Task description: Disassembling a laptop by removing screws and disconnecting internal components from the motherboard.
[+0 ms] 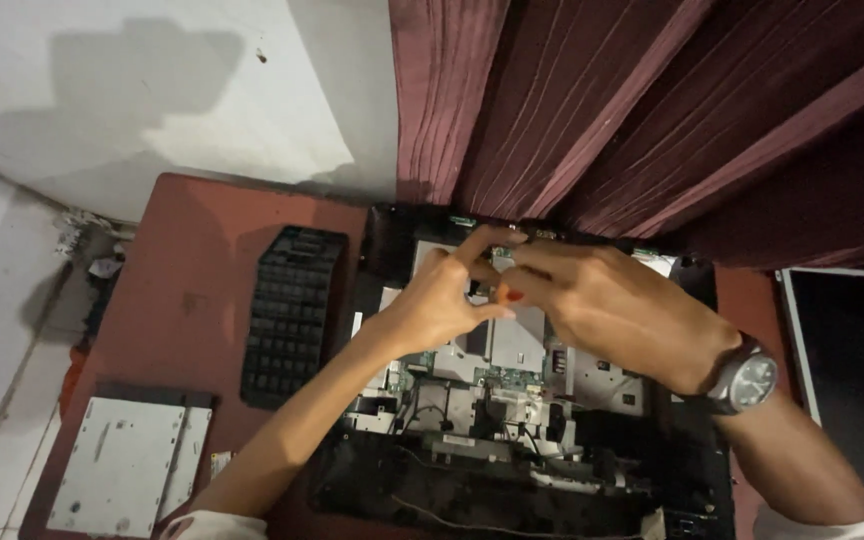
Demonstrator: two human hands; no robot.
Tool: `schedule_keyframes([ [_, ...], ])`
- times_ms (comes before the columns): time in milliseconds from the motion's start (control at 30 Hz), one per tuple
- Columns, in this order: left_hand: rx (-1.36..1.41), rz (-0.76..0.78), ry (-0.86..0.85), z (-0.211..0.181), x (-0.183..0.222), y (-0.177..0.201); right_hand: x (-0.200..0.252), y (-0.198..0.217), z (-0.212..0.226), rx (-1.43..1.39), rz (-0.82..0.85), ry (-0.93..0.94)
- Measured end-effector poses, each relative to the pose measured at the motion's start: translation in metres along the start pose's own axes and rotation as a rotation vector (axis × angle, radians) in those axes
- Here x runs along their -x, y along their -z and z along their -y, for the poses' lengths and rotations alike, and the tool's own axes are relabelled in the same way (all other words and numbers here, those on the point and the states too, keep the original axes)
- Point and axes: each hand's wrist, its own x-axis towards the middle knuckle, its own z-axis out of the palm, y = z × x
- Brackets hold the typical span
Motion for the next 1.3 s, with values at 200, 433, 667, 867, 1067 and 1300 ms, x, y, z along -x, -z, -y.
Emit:
schedule_keyframes([
  [200, -0.055, -0.053, -0.021, 0.009, 0.004, 0.001, -0.005, -0.015, -0.003, 0.249, -0.125, -0.054],
  [433, 0.002, -0.015, 0.0, 0.006, 0.002, 0.002, 0.003, 0.008, -0.001, 0.101, -0.188, 0.021],
  [667, -0.016, -0.033, -0.03, 0.005, 0.002, 0.005, -0.001, -0.007, -0.008, 0.169, -0.215, 0.059],
  [867, -0.149, -0.089, 0.018, 0.029, 0.002, -0.001, 0.001, -0.026, -0.018, 0.36, -0.189, -0.027],
  [1067, -0.158, -0.138, -0.054, 0.035, 0.002, -0.005, -0.003, -0.005, -0.007, 0.411, -0.123, -0.078],
  [1300, 0.03, -0.019, 0.044, 0.007, 0.006, 0.002, 0.008, -0.015, -0.009, 0.253, -0.271, 0.038],
])
